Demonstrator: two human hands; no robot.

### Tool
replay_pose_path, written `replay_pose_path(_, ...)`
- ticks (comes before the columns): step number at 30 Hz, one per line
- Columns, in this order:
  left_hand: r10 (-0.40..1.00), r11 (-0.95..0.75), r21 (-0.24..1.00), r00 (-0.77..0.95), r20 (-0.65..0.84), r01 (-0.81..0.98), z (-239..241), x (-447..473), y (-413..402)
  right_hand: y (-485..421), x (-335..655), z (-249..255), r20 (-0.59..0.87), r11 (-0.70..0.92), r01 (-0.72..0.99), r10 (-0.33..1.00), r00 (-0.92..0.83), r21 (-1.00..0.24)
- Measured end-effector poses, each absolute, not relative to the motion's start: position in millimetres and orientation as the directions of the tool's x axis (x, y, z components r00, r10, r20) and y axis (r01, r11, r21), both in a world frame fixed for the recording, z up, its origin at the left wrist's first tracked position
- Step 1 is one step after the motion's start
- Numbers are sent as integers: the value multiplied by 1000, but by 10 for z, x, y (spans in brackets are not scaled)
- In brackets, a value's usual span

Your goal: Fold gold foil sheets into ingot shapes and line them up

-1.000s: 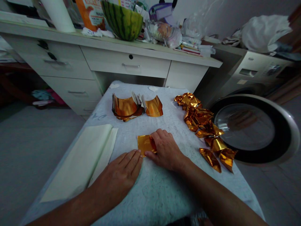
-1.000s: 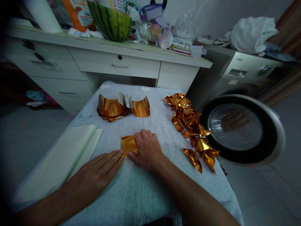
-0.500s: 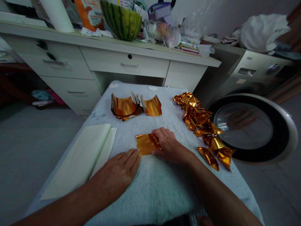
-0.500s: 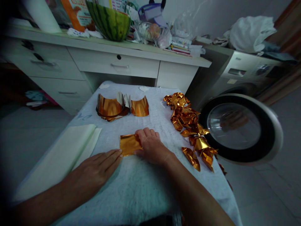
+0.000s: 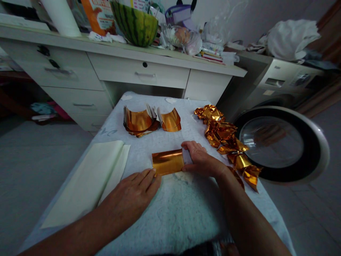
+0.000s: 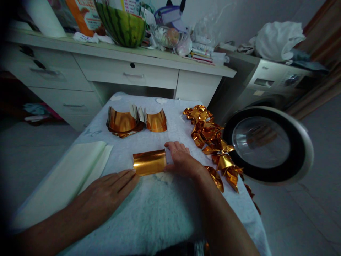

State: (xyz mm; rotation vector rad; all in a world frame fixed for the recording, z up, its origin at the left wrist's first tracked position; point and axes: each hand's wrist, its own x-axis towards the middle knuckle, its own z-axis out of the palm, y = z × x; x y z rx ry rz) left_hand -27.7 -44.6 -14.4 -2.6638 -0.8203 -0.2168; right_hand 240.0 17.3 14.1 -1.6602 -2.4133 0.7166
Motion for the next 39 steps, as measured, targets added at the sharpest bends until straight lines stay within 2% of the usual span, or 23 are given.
replay_pose_path(9,633,-722,-246,761,143,647,-113,-155,-520,208,2502,191,-166,272,807,897,-410,-524)
replay_pose_path(11,641,-716,-240,754,143,655,-93,-136,-524,204,2515,232,-86,302,777,907,-413,-552)
replay_pose_path(13,646,-714,-234,750,142,660,-70,-118,-522,175,2456,284,61,358,735,915,-398,-576)
replay_pose_path(15,651,-712,-230,747,135,663,-49,-104,-518,124,2318,323,159,455,666,875,-457,-591)
replay_pose_path(17,659,-710,-227,743,117,666,-36,-93,-516,65,2137,318,126,509,570,806,-578,-645)
replay_pose_path(20,661,-713,-228,744,94,663,-43,-92,-519,4,1916,219,75,528,521,747,-660,-671)
replay_pose_path(24,653,-705,-257,746,131,661,-122,-146,-536,-11,1833,65,71,525,623,794,-603,-580)
replay_pose_path(27,602,-706,-293,764,232,645,-200,-221,-545,-22,1840,34,53,518,651,803,-593,-555)
replay_pose_path(30,572,-725,-296,783,244,622,-208,-258,-536,-34,1846,39,60,515,655,809,-585,-552)
replay_pose_path(32,595,-728,-281,780,195,625,-151,-232,-516,-30,1848,43,63,518,641,802,-593,-566)
replay_pose_path(36,672,-730,-167,741,0,663,54,-66,-446,0,1834,39,28,468,640,820,-572,-609)
replay_pose_path(39,688,-725,-121,721,-85,678,191,86,-376,2,1812,27,29,449,686,847,-531,-573)
